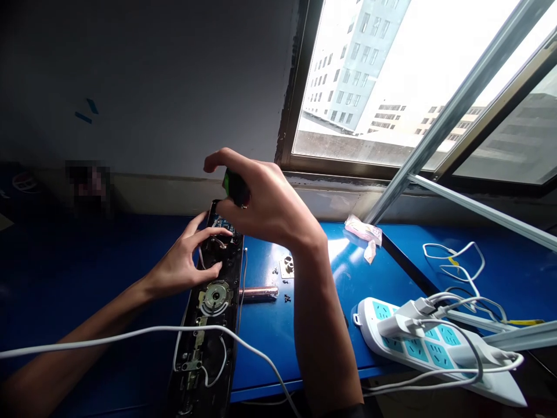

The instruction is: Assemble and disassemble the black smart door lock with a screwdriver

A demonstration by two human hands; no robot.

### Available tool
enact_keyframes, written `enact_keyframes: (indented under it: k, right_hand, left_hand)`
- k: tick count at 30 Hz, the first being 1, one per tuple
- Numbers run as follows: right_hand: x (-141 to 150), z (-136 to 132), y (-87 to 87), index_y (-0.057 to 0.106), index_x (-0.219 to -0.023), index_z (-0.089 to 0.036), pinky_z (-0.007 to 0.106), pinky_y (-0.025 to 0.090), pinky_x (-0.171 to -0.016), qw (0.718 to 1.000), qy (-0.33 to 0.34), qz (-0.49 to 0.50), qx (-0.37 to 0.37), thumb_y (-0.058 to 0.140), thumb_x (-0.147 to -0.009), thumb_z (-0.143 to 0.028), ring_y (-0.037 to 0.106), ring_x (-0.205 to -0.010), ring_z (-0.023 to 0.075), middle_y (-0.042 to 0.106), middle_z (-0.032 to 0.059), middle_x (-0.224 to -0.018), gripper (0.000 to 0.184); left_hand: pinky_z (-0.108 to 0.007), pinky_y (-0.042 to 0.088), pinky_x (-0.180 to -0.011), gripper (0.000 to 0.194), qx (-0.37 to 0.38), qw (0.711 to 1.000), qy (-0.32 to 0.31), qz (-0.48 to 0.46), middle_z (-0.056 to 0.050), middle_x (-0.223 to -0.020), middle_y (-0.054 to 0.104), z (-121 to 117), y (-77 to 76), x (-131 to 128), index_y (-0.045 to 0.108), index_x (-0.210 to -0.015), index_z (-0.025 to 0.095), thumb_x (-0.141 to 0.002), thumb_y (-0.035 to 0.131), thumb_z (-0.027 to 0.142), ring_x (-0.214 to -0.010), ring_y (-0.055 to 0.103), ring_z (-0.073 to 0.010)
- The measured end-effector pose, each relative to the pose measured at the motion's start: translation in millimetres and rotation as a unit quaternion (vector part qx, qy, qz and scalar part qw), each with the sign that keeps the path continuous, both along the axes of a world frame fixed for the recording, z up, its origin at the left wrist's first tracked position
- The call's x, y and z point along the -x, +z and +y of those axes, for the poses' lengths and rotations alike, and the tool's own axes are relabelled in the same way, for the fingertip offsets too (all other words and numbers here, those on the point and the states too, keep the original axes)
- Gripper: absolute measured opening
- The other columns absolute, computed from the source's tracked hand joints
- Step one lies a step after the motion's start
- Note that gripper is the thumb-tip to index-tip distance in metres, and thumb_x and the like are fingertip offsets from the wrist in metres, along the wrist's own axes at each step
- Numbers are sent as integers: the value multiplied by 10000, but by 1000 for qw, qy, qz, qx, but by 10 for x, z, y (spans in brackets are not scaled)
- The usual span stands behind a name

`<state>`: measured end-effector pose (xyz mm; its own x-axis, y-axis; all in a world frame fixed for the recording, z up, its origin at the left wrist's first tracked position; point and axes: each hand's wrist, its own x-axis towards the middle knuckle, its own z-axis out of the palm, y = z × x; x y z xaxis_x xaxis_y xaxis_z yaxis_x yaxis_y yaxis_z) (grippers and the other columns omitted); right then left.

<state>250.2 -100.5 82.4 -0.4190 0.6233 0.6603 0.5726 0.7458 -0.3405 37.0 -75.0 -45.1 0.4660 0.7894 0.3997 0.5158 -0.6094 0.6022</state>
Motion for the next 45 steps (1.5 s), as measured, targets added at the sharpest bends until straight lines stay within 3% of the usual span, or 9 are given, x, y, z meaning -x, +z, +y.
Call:
enact_keyframes:
  k: [5,9,14,19,24,29,34,39,45]
  right_hand:
    - [5,56,-28,672,-983,-195,283,399,-637,995,-63,9,-83,655,-887,-206,458,-648,101,583,-31,-736,98]
    - [34,47,-24,640,-1178,-217,284,422,-665,997,-37,-13,-69,581,-825,-92,511,-698,109,665,5,-935,379]
    - [36,27,-12,656,-1085,-203,298,424,-678,996,-51,-21,-72,619,-864,-176,513,-694,118,668,4,-877,226]
    - [21,48,-26,624,-1241,-218,286,439,-694,998,-22,-21,-54,575,-806,-87,538,-733,112,673,10,-990,457]
    - [13,53,-27,654,-1130,-202,294,449,-696,997,-39,-7,-62,623,-876,-163,557,-718,115,658,-16,-843,259]
    - [11,35,-13,613,-1222,-219,283,429,-637,999,-19,-10,-38,625,-787,-83,538,-706,105,676,-5,-961,456]
    - [14,21,-6,656,-1048,-205,292,422,-645,998,-37,-1,-45,660,-879,-185,539,-687,110,655,-16,-808,170]
    - [16,0,7,628,-1185,-209,279,407,-610,999,-22,-13,-33,638,-785,-99,530,-687,100,680,-4,-940,414]
    - [43,14,-1,649,-1128,-211,289,432,-652,999,-30,3,-40,614,-859,-134,534,-677,104,670,-14,-863,282]
  left_hand:
    - [-564,302,-1293,530,-7,1000,1,-18,-78,-1733,199,-24,-36,-30,656,-1338,282,-810,702,316,-1608,249,-387]
    - [-573,300,-1289,453,-4,999,21,-29,-90,-1733,194,-33,-73,-60,686,-1303,274,-880,694,437,-1603,265,-385]
    - [-559,306,-1292,444,-15,999,29,-34,-79,-1713,242,-35,-83,-77,705,-1286,284,-879,721,463,-1589,306,-368]
    - [-551,297,-1296,444,-16,999,30,-38,-89,-1720,227,-36,-84,-70,712,-1278,278,-865,736,440,-1591,303,-361]
    - [-536,320,-1291,449,-15,999,32,-41,-87,-1716,238,-32,-96,-67,709,-1286,284,-867,738,440,-1572,345,-359]
    - [-550,304,-1294,448,-13,999,37,-35,-91,-1723,220,-37,-94,-70,710,-1285,279,-869,734,443,-1591,303,-365]
    - [-548,319,-1291,447,-16,999,37,-34,-90,-1718,236,-34,-89,-76,708,-1285,277,-870,734,441,-1578,331,-365]
    - [-558,309,-1292,442,-14,999,41,-30,-84,-1717,235,-36,-86,-77,711,-1279,279,-866,735,435,-1585,314,-371]
    - [-560,326,-1285,436,-13,998,36,-40,-95,-1711,245,-47,-83,-79,714,-1272,274,-862,742,419,-1572,342,-372]
